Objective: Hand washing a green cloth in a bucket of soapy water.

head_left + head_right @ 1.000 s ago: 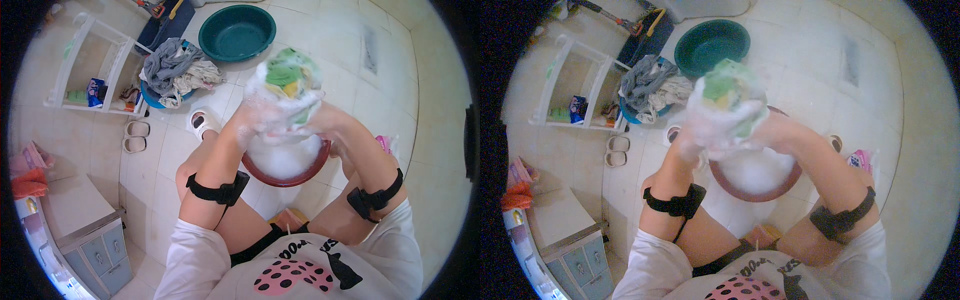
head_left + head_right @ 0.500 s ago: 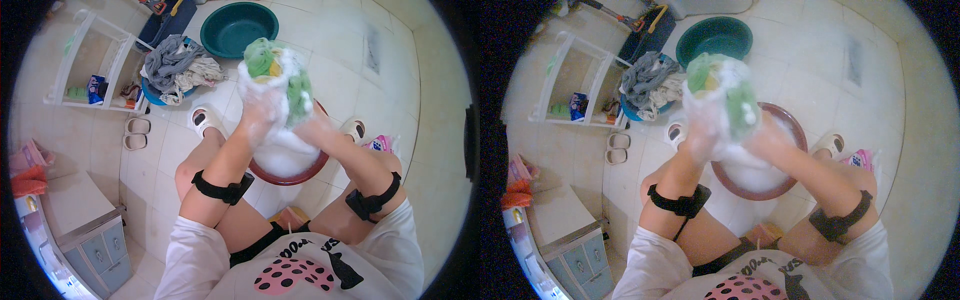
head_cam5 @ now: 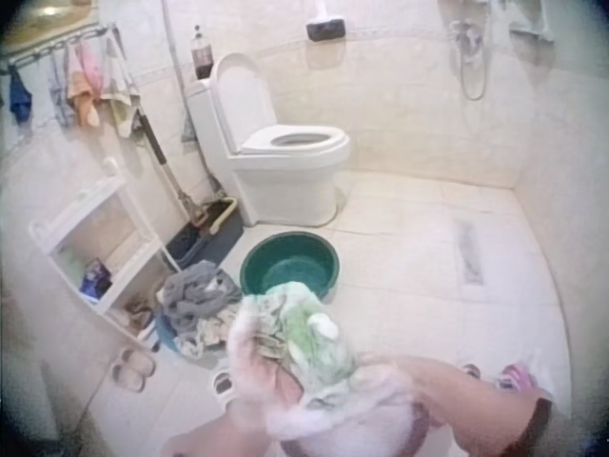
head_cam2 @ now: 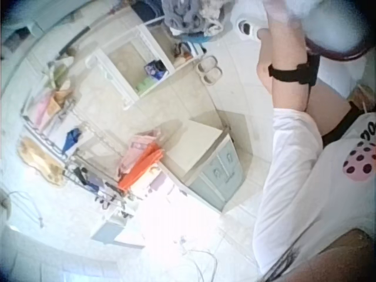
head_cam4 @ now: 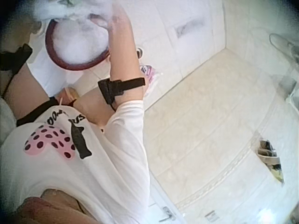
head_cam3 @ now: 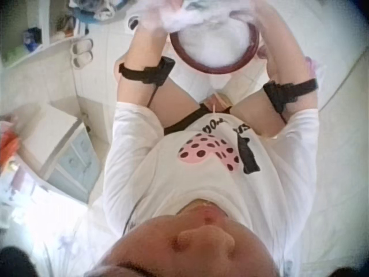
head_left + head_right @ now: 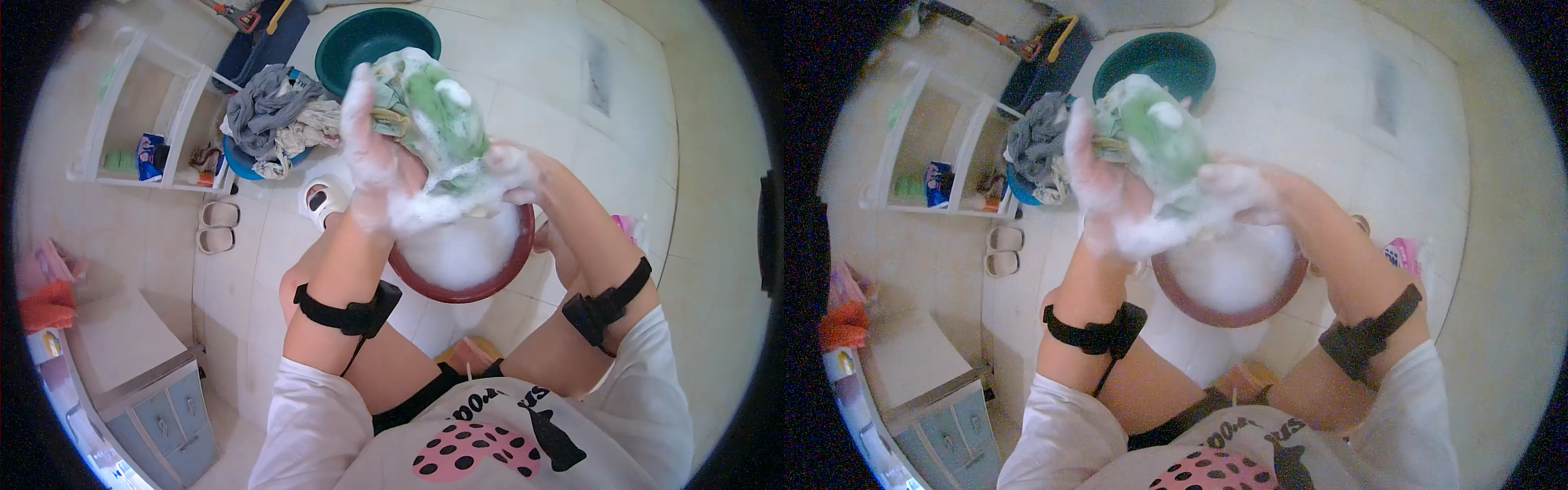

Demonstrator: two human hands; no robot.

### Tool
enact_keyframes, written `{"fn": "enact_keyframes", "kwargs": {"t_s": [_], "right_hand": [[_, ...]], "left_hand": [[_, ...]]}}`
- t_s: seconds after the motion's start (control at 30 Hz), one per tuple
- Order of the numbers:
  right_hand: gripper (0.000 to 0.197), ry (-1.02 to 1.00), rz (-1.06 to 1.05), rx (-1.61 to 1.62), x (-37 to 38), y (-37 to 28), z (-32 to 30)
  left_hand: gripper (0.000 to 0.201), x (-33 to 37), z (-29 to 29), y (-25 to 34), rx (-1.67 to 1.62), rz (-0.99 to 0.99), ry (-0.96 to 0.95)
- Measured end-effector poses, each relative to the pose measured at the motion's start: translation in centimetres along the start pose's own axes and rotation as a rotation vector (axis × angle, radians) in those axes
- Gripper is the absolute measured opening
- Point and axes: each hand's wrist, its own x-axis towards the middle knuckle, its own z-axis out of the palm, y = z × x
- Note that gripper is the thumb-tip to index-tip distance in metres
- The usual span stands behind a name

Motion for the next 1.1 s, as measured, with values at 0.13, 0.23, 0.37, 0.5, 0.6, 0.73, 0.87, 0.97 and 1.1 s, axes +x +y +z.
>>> {"fn": "enact_keyframes", "kwargs": {"t_s": [0.13, 0.23, 0.37, 0.5, 0.6, 0.73, 0.87, 0.97, 1.1], "right_hand": [[0.065, -0.348, 0.142, 0.355, 0.5, 1.9, -1.0], [0.066, -0.327, 0.053, 0.440, -0.2, 2.1, 0.2], [0.068, -0.239, -0.145, 0.560, 0.2, 2.3, 2.6], [0.069, -0.199, -0.201, 0.584, 0.1, 2.5, 3.6], [0.054, -0.531, -0.052, 0.517, 1.0, 2.7, 2.8], [0.045, -0.750, 0.062, 0.442, 0.9, 2.8, 2.6], [0.047, -0.528, 0.015, 0.350, 0.2, 3.3, 3.0], [0.048, -0.385, -0.035, 0.214, -0.1, 3.6, 3.7], [0.049, -0.224, -0.121, -0.097, 0.4, 3.5, 4.5]], "left_hand": [[0.049, -1.1, 1.0, 1.2, -0.016, -0.003, -0.037], [0.065, 0.5, -2.0, 1.9, 0.083, -0.101, -0.227], [0.074, -0.2, -1.7, 1.8, 0.209, -0.150, -0.413], [0.074, 0.4, -1.3, 0.3, 0.225, -0.194, -0.451], [0.072, 0.1, -1.0, 0.2, 0.315, -0.244, -0.408], [0.053, -0.8, -1.0, 1.7, 0.385, -0.229, -0.450], [0.048, -1.4, -1.0, 3.1, 0.494, -0.184, -0.483], [0.044, -1.8, -0.8, 3.6, 0.625, -0.086, -0.481], [0.039, -2.0, -0.3, 2.7, 0.903, 0.216, -0.415]]}}
